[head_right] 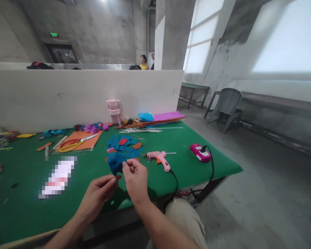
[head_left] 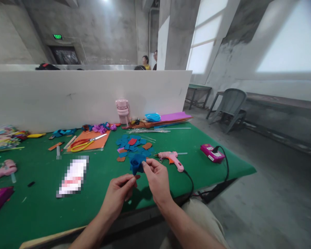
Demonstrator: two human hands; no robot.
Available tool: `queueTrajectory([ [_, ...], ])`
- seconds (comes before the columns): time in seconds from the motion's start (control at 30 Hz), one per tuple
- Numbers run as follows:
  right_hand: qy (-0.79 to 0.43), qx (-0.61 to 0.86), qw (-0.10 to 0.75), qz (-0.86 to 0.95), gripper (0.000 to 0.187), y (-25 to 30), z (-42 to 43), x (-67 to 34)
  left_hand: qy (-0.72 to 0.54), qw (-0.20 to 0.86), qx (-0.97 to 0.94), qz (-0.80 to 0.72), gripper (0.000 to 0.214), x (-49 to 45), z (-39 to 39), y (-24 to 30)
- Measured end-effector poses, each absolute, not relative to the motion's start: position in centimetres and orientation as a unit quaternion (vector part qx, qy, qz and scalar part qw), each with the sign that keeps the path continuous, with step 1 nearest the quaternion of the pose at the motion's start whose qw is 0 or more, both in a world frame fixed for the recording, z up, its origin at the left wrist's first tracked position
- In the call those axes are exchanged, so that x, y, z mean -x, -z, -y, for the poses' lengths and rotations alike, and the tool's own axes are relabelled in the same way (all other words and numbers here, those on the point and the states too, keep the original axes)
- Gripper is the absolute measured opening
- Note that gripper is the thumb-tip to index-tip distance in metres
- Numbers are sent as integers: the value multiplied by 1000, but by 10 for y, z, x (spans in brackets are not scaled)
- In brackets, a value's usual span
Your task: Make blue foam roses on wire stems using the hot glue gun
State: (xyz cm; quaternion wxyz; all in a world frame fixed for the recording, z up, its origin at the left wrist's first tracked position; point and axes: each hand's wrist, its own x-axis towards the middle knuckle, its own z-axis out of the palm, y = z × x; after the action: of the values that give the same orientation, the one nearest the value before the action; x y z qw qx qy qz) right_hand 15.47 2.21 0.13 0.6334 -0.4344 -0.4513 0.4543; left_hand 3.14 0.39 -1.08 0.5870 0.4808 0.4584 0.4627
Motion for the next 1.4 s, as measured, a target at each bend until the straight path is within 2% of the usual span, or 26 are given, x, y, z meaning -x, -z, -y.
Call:
queueTrajectory([
  [0.63, -467, 419, 631, 456, 21, 3, -21, -153, -458, 571, -506, -456, 33, -28, -5, 15],
  [1.07, -397, 461, 621, 494, 40, 0, -21, -157, -458, 573, -486, -475, 31, -30, -3, 9],
  [1.4, -438, 408, 623, 504, 32, -6, -18, -157, -474, 580, -456, -481, 31, -30, -4, 8],
])
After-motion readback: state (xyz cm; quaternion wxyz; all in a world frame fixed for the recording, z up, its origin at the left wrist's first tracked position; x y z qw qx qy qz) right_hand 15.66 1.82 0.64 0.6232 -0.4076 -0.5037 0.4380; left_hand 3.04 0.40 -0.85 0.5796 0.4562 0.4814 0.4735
